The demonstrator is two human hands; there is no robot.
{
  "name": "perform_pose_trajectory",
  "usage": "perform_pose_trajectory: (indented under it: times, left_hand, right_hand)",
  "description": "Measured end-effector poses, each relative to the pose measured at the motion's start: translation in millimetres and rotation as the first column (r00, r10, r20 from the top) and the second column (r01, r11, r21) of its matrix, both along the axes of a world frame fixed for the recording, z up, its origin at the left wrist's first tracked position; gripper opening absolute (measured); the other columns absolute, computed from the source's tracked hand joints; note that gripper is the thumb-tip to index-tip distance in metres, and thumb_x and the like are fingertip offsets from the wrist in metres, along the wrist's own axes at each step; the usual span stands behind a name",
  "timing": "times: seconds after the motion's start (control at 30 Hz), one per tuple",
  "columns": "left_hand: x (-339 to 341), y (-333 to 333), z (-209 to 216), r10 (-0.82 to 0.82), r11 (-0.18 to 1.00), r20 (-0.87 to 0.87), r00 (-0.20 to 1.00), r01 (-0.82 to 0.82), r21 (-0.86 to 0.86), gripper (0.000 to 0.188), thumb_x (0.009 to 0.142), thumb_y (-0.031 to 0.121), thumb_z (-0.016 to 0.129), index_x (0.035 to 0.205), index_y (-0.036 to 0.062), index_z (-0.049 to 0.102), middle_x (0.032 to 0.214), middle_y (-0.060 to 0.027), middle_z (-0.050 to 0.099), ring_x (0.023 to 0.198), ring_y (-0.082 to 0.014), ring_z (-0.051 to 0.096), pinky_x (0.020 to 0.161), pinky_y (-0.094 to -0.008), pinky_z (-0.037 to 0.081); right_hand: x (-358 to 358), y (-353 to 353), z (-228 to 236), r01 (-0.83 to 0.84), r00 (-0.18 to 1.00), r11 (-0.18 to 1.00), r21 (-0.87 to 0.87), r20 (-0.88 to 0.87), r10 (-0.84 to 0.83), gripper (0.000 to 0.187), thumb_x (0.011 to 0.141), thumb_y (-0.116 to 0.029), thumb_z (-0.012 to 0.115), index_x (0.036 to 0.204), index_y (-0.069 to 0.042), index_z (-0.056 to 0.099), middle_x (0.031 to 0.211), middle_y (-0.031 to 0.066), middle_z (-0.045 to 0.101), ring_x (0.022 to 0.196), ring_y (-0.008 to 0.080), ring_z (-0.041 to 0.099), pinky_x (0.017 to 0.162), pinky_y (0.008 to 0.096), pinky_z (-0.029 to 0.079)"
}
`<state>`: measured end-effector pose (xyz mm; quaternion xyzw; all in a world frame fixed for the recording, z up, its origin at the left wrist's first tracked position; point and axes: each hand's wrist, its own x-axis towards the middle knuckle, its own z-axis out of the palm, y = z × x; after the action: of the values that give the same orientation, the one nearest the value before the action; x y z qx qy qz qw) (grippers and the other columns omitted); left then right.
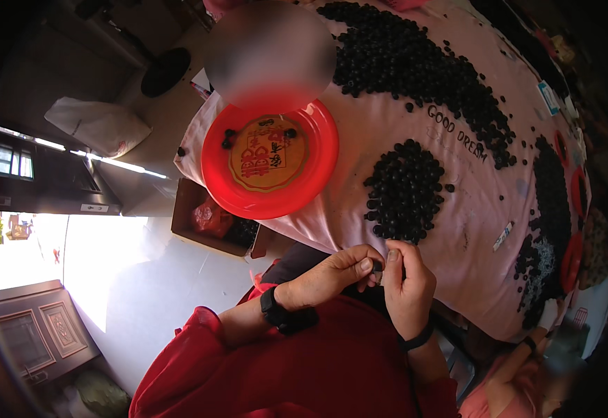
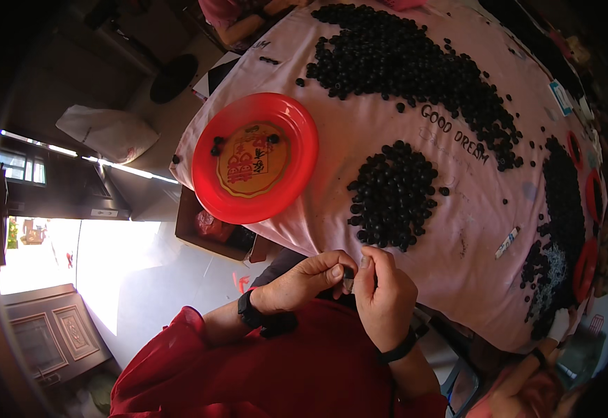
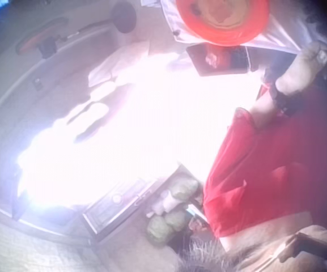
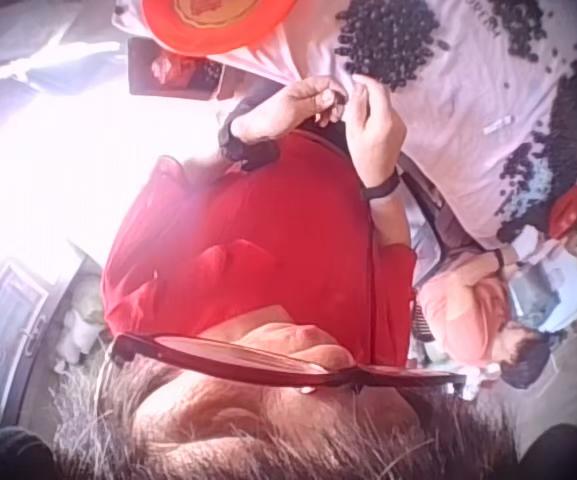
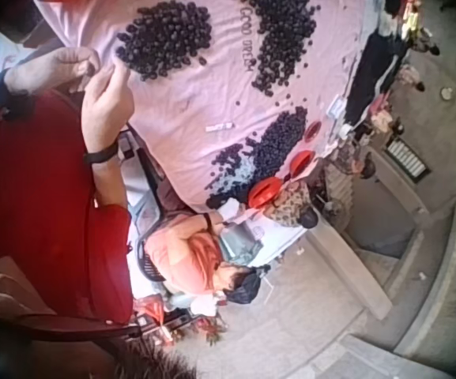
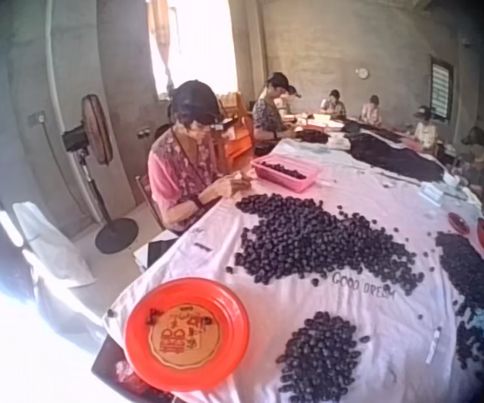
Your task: Applying glue to small black components at a table in a workshop setting.
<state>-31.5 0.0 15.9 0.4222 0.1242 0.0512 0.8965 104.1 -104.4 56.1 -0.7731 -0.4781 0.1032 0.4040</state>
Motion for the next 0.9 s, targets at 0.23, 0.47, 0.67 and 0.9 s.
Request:
perform_pose_trajectory:
  times: [0.23, 0.47, 0.67, 0.9]
  left_hand:
    - [-1.7, -0.3, -3.0, 0.003, 1.000, -0.001, 1.000, -0.003, 0.026, 0.030, 0.109, 0.024, 0.039, 0.124, 0.0047, 0.055, 0.098, -0.0007, 0.056, 0.089, -0.0094, 0.052, 0.085, -0.0274, 0.046]
    - [-1.7, -0.9, -5.2, 0.007, 1.000, 0.000, 1.000, -0.007, 0.024, 0.030, 0.109, 0.024, 0.039, 0.125, 0.0047, 0.055, 0.099, -0.0005, 0.056, 0.089, -0.0093, 0.052, 0.086, -0.0271, 0.046]
    - [-2.0, -1.3, -3.1, 0.018, 0.999, -0.005, 1.000, -0.018, 0.031, 0.030, 0.109, 0.025, 0.040, 0.125, 0.0049, 0.055, 0.099, -0.0004, 0.056, 0.089, -0.0093, 0.053, 0.085, -0.0268, 0.047]
    - [-1.8, -2.2, 0.6, 0.032, 0.997, -0.028, 0.999, -0.030, 0.064, 0.027, 0.109, 0.024, 0.040, 0.122, 0.0053, 0.054, 0.096, -0.0002, 0.055, 0.090, -0.0089, 0.053, 0.085, -0.0274, 0.048]
  right_hand:
    - [-0.2, 0.6, 0.9, -0.007, 1.000, 1.000, -0.016, 0.001, 0.007, 0.012, 0.093, -0.004, 0.060, 0.104, -0.003, 0.064, 0.074, 0.0146, 0.067, 0.064, 0.0309, 0.066, 0.057, 0.0388, 0.050]
    - [-0.9, 1.1, 0.0, -0.003, 0.999, 1.000, -0.010, -0.033, 0.002, 0.011, 0.093, -0.004, 0.060, 0.103, -0.002, 0.064, 0.073, 0.0143, 0.066, 0.063, 0.0299, 0.066, 0.056, 0.0385, 0.050]
    - [-1.2, 0.7, -0.8, -0.011, 0.999, 1.000, -0.027, 0.033, 0.012, 0.011, 0.093, -0.004, 0.060, 0.103, -0.003, 0.064, 0.070, 0.0137, 0.065, 0.061, 0.0306, 0.064, 0.055, 0.0395, 0.048]
    - [-2.7, 1.5, -1.9, 0.003, 0.999, 1.000, -0.024, 0.053, -0.001, 0.012, 0.091, -0.003, 0.061, 0.103, -0.004, 0.064, 0.070, 0.0135, 0.064, 0.060, 0.0309, 0.063, 0.054, 0.0408, 0.047]
